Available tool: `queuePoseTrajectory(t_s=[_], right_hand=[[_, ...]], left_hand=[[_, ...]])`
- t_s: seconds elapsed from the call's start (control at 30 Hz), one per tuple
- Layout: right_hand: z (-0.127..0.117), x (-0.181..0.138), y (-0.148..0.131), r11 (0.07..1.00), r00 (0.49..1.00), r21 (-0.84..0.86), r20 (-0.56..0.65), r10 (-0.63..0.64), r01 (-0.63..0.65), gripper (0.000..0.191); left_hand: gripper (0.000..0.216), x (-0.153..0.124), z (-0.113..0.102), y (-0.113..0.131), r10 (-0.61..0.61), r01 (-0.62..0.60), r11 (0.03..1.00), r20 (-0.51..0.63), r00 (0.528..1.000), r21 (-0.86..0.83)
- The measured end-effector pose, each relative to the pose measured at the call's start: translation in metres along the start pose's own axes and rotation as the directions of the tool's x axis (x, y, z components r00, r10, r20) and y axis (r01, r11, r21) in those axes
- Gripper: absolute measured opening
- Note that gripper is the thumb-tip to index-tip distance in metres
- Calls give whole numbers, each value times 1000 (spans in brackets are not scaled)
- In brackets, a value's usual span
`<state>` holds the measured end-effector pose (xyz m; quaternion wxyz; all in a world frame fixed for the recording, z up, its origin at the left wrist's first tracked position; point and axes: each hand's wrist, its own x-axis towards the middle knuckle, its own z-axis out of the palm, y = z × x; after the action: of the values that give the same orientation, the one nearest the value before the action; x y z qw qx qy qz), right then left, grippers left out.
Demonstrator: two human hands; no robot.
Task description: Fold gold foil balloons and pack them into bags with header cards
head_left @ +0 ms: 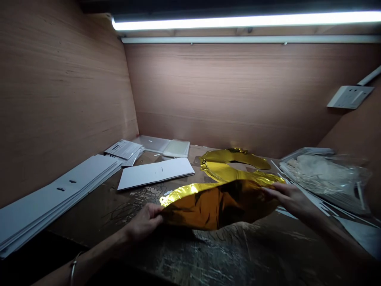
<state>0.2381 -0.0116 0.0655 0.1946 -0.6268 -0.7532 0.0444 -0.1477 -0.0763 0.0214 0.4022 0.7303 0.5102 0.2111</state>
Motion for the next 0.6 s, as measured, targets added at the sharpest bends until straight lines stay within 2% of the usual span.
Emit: queuePoseTrajectory(t_s=[0.07, 0.13, 0.27, 0.37, 0.5, 0.53, 0.6], right_hand=[[17, 36, -7, 994, 992, -69, 84, 94, -88, 34], [43, 53, -7, 975, 975, -151, 124, 181, -162, 30], [81, 41, -3, 921, 955, -305, 92, 283, -243, 27], [92, 25, -1, 893, 956, -372, 42, 290, -254, 30], [100, 19, -2, 870, 962, -423, -24, 270, -255, 31], [101, 19, -3, 864, 963, -432, -44, 266, -258, 32], [104, 19, -7, 856, 962, -442, -79, 260, -268, 34]], left_hand=[[27, 20, -7, -2, -155, 154, 987, -19, 988, -44], [21, 39, -14, -7, -274, 273, 962, -29, 961, -8], [6, 63, -21, -16, -341, 349, 929, -81, 936, 122], [5, 68, -22, -16, -324, 341, 912, -111, 940, 228], [6, 62, -17, -9, -272, 326, 873, -192, 943, 363], [13, 59, -13, -6, -231, 320, 855, -252, 940, 407], [27, 52, -2, 3, -41, 237, 811, -352, 935, 535]])
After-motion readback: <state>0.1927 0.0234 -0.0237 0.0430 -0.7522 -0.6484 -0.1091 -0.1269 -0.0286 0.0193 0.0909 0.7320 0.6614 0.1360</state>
